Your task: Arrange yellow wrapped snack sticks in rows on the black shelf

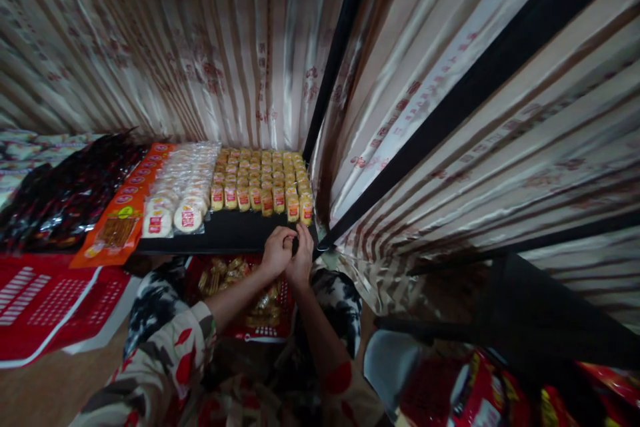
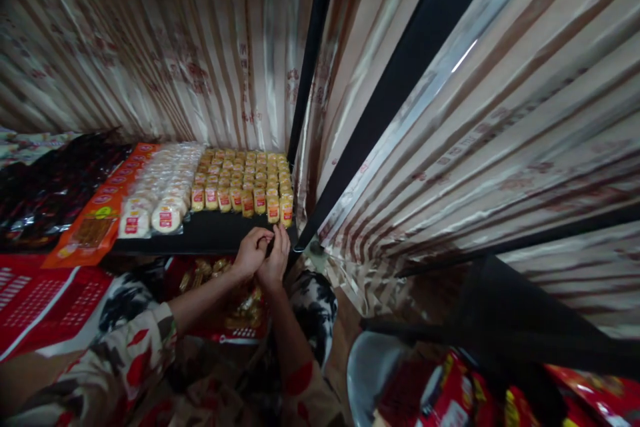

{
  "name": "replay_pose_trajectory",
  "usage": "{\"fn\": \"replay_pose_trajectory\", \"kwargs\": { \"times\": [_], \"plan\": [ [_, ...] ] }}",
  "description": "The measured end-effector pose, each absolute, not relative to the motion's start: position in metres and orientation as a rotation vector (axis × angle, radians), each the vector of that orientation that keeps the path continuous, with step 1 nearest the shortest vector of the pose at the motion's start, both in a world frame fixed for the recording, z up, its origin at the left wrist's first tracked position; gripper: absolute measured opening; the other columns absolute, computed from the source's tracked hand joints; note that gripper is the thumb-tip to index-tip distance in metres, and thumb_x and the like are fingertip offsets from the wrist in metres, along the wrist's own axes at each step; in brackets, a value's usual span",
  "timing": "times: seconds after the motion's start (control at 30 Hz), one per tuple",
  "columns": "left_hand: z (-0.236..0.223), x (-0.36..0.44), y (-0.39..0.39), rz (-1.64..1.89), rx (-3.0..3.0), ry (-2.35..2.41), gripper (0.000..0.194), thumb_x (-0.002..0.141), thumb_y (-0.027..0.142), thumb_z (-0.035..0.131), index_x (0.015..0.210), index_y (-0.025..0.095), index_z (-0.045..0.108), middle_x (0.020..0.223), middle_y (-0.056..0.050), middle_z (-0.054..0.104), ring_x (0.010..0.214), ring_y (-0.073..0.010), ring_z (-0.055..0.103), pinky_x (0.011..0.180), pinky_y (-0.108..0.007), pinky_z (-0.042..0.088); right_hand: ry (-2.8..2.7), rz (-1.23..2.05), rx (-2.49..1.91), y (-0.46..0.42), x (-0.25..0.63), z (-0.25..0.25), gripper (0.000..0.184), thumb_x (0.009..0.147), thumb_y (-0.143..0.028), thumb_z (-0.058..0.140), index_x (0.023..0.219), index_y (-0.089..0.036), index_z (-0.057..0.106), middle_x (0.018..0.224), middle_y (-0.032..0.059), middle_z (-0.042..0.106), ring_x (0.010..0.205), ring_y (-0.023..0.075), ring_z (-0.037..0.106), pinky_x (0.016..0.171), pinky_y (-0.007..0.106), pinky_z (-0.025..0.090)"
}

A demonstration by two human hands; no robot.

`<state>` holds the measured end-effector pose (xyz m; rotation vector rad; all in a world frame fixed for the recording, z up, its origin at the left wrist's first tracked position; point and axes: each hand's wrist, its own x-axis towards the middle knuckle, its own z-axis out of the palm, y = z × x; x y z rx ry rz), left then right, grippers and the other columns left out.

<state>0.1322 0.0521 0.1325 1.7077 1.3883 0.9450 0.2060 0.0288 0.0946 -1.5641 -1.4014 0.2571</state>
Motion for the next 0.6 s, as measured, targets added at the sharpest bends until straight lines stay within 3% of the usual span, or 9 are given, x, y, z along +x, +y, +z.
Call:
{"fn": "replay_pose_trajectory", "kwargs": {
  "times": [0.2, 0.3, 0.43, 0.6],
  "plan": [
    [0.105, 0.098, 0.015, 0.730, 1.750, 1.454, 0.027, 0.078, 0.010, 0.037, 0.072, 0.018, 0.062, 0.079, -0.003, 0.060, 0.080, -0.0126, 0.054, 0.080, -0.022, 0.042, -1.557, 0.404, -1.543, -0.010, 0.181, 0.062, 0.040, 0.082, -0.017, 0.034, 0.117, -0.015, 0.052, 0.114, 0.0115, 0.057, 0.110, 0.0178, 0.050, 0.096, 0.038, 0.039],
    [0.080, 0.078, 0.008, 0.545, 1.652, 1.559, 0.028, 0.078, 0.009, 0.036, 0.074, 0.017, 0.063, 0.080, -0.004, 0.062, 0.080, -0.0135, 0.055, 0.080, -0.024, 0.042, -1.718, 0.532, -1.653, -0.017, 0.166, 0.044, 0.039, 0.079, -0.014, 0.039, 0.115, -0.014, 0.054, 0.108, 0.0112, 0.061, 0.105, 0.0186, 0.053, 0.092, 0.035, 0.042],
    [0.047, 0.051, 0.001, 0.217, 1.519, 1.635, 0.025, 0.073, 0.008, 0.043, 0.079, 0.017, 0.066, 0.086, -0.006, 0.066, 0.085, -0.0157, 0.059, 0.079, -0.024, 0.042, -2.077, 0.747, -1.840, -0.018, 0.154, 0.031, 0.032, 0.077, -0.012, 0.044, 0.103, -0.016, 0.061, 0.097, 0.0127, 0.066, 0.094, 0.0237, 0.059, 0.082, 0.037, 0.045],
    [0.025, 0.038, -0.014, 0.118, 1.439, 1.611, 0.021, 0.066, 0.009, 0.052, 0.075, 0.019, 0.068, 0.082, -0.005, 0.069, 0.081, -0.0169, 0.062, 0.074, -0.023, 0.044, -2.166, 0.805, -1.967, -0.027, 0.155, 0.009, 0.023, 0.073, -0.011, 0.052, 0.089, -0.017, 0.067, 0.090, 0.0134, 0.068, 0.088, 0.0265, 0.062, 0.077, 0.039, 0.046]
  ]
}}
